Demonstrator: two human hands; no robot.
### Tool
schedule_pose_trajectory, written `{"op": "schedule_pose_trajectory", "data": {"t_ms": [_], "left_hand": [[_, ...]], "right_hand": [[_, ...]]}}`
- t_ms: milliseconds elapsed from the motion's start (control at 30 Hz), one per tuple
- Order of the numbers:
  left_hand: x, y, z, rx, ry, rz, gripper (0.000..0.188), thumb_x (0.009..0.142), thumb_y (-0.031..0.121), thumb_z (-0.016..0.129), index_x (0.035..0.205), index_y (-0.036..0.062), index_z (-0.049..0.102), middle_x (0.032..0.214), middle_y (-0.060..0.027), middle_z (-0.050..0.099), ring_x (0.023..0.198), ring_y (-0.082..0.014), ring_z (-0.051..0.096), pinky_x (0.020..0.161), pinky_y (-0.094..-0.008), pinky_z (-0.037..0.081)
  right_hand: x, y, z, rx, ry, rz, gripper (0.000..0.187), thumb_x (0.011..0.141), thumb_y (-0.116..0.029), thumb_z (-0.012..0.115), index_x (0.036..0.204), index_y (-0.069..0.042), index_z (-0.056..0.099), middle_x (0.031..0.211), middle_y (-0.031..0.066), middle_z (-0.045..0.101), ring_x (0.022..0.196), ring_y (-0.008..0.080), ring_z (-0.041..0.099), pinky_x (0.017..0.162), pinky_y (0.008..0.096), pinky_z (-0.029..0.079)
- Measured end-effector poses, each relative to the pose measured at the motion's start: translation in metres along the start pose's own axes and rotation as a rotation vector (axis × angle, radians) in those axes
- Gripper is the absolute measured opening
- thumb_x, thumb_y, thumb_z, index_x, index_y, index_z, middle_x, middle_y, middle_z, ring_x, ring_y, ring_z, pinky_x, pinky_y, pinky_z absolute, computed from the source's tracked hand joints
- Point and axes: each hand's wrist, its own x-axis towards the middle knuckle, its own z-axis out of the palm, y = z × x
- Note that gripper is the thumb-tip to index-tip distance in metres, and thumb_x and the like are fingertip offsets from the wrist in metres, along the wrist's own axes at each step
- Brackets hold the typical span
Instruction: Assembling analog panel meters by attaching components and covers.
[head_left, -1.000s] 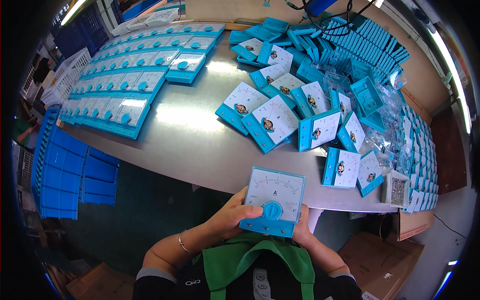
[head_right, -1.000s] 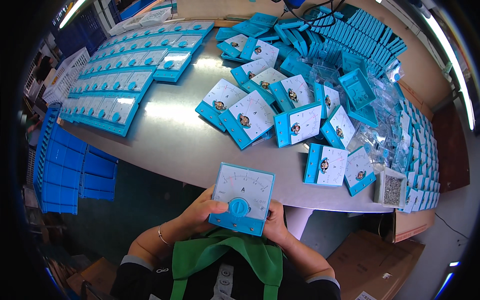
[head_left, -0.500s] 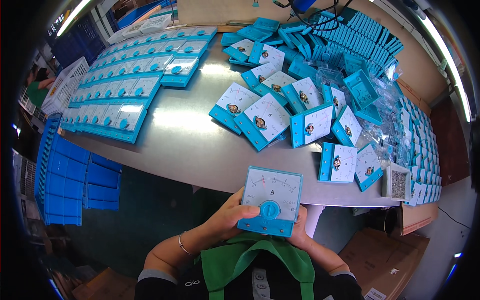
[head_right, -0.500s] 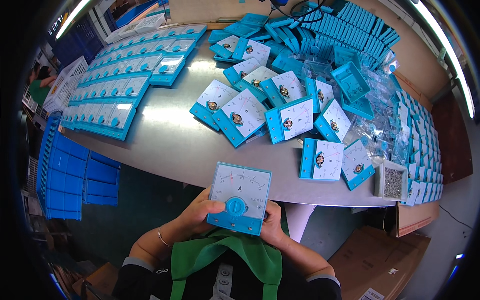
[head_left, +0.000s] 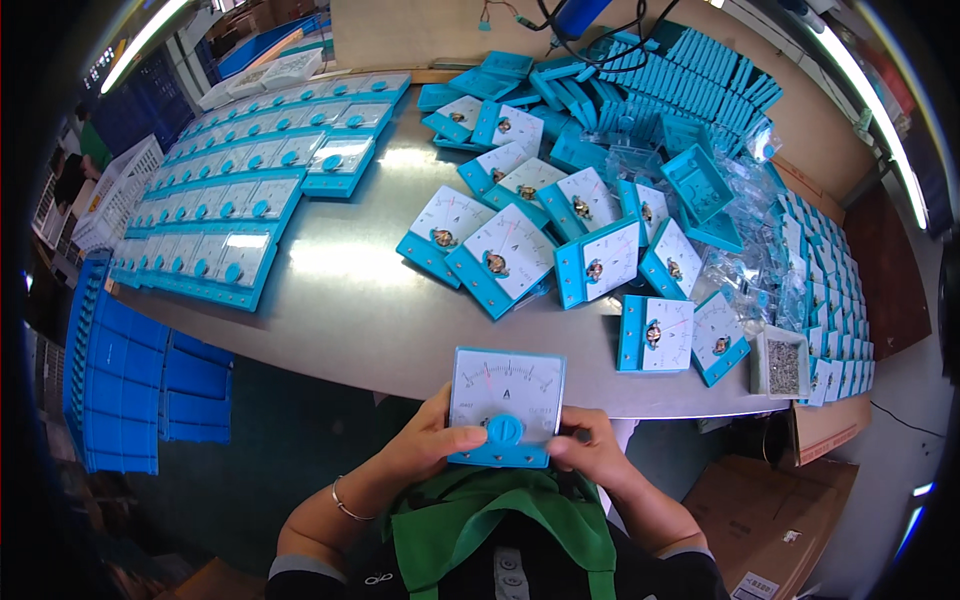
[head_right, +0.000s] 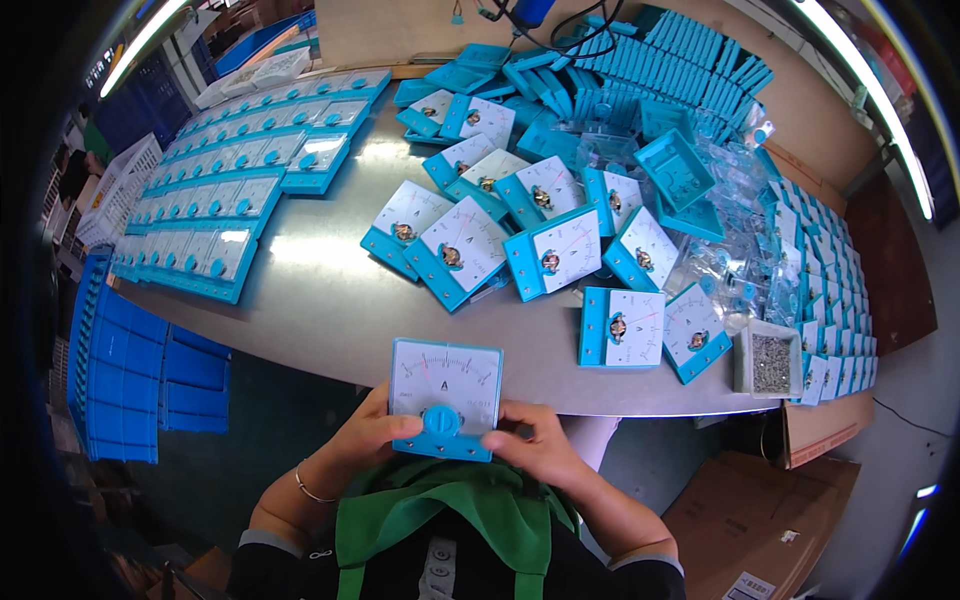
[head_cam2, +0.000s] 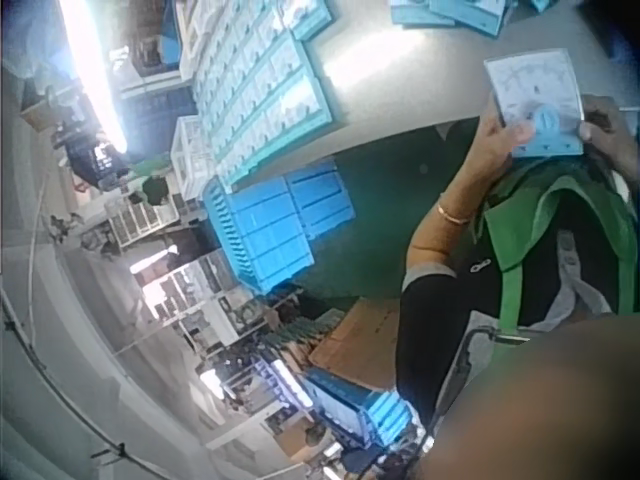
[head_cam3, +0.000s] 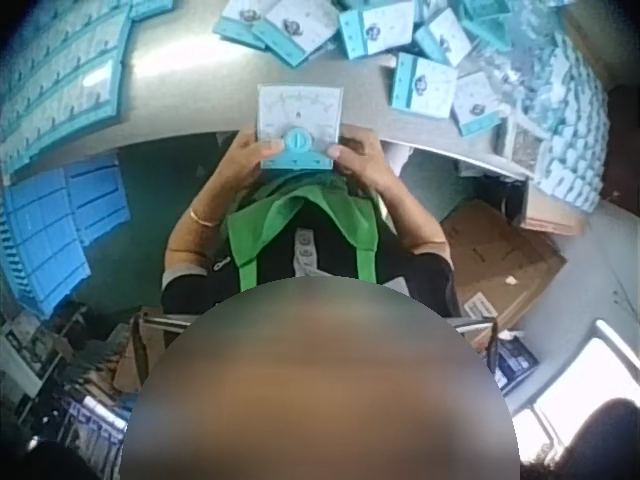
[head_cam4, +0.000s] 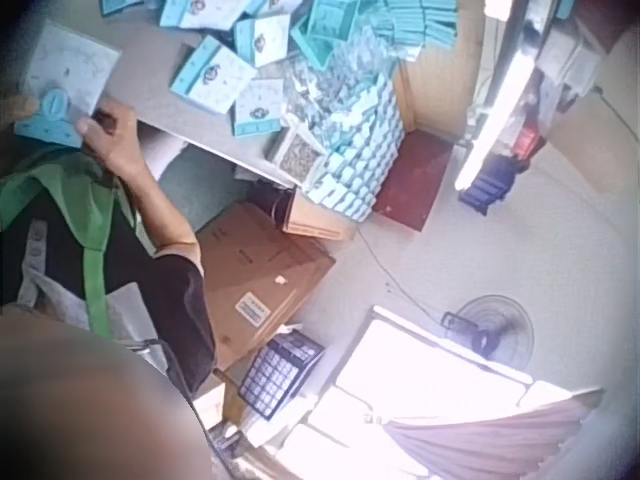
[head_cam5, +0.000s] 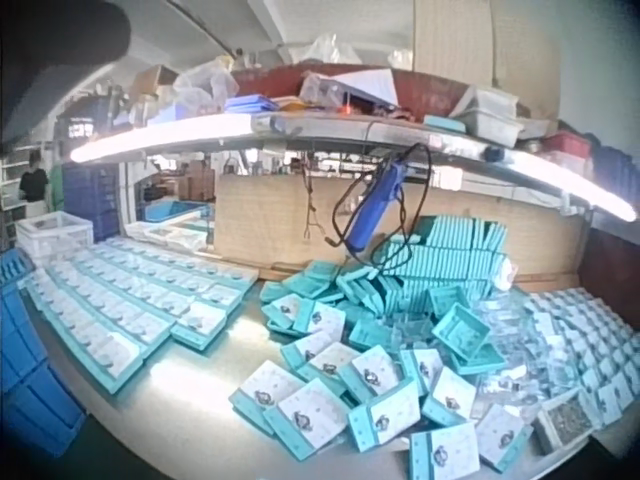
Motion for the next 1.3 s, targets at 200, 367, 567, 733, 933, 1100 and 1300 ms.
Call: {"op": "schedule_pose_trajectory", "data": {"t_ms": [200, 367, 567, 733, 933, 1100, 1300], "left_hand": [[0.016, -0.003, 0.009, 0.181, 0.253, 0.572, 0.093, 0.079, 0.009, 0.069, 0.144, 0.0106, 0.003, 0.137, -0.0114, 0.032, 0.115, -0.0237, 0.047, 0.098, -0.0391, 0.038], [0.037, -0.009, 0.010, 0.074, 0.159, 0.693, 0.106, 0.073, 0.012, 0.075, 0.145, 0.0140, -0.002, 0.129, -0.0097, 0.036, 0.106, -0.0224, 0.052, 0.088, -0.0377, 0.047], [0.033, 0.003, -0.035, -0.018, 0.262, 0.571, 0.112, 0.062, 0.037, 0.082, 0.144, 0.0143, 0.008, 0.113, -0.0092, 0.048, 0.101, -0.0225, 0.055, 0.085, -0.0399, 0.050], [0.038, 0.006, -0.046, -0.014, 0.135, 0.525, 0.108, 0.066, 0.050, 0.075, 0.145, 0.0191, 0.007, 0.130, -0.0152, 0.041, 0.107, -0.0276, 0.054, 0.089, -0.0421, 0.048], [0.039, 0.009, -0.040, -0.038, 0.127, 0.494, 0.104, 0.068, 0.054, 0.072, 0.144, 0.0193, 0.010, 0.133, -0.0170, 0.039, 0.109, -0.0300, 0.053, 0.089, -0.0439, 0.048], [0.031, -0.001, -0.050, -0.060, 0.142, 0.603, 0.092, 0.076, 0.055, 0.061, 0.145, 0.0188, 0.011, 0.136, -0.0183, 0.037, 0.111, -0.0328, 0.052, 0.092, -0.0458, 0.044], [0.041, 0.005, -0.034, -0.193, 0.136, 0.581, 0.089, 0.076, 0.053, 0.060, 0.144, 0.0185, 0.013, 0.135, -0.0181, 0.036, 0.116, -0.0316, 0.047, 0.097, -0.0465, 0.040]], "right_hand": [[0.016, -0.049, 0.043, -1.382, 0.089, -0.710, 0.021, 0.075, -0.016, 0.067, 0.072, -0.002, 0.052, 0.066, 0.0122, 0.049, 0.055, 0.0280, 0.054, 0.047, 0.0334, 0.042], [0.038, -0.034, 0.052, -1.726, -0.018, -0.767, 0.024, 0.076, -0.021, 0.069, 0.079, -0.001, 0.056, 0.071, 0.0118, 0.056, 0.059, 0.0270, 0.058, 0.050, 0.0339, 0.047], [0.086, -0.114, -0.018, -1.396, 0.409, -0.747, 0.011, 0.077, -0.015, 0.067, 0.082, -0.005, 0.063, 0.078, 0.0118, 0.061, 0.057, 0.0270, 0.057, 0.050, 0.0330, 0.044], [0.120, -0.203, -0.170, -2.039, 1.092, -0.372, 0.014, 0.076, -0.018, 0.063, 0.080, -0.004, 0.064, 0.090, 0.0109, 0.058, 0.078, 0.0320, 0.061, 0.065, 0.0421, 0.050], [0.122, -0.202, -0.196, -1.983, 1.143, -0.564, 0.011, 0.076, -0.012, 0.062, 0.073, -0.001, 0.062, 0.075, 0.0125, 0.058, 0.068, 0.0307, 0.062, 0.060, 0.0411, 0.050], [0.056, -0.188, -0.061, -0.761, 0.505, -0.503, 0.017, 0.085, -0.016, 0.061, 0.080, -0.001, 0.061, 0.055, 0.0010, 0.050, 0.047, 0.0055, 0.045, 0.042, 0.0210, 0.034], [0.042, -0.072, -0.056, -1.058, 0.185, -0.181, 0.016, 0.084, -0.015, 0.060, 0.085, 0.001, 0.063, 0.057, 0.0061, 0.053, 0.048, 0.0119, 0.051, 0.043, 0.0289, 0.039]]}}
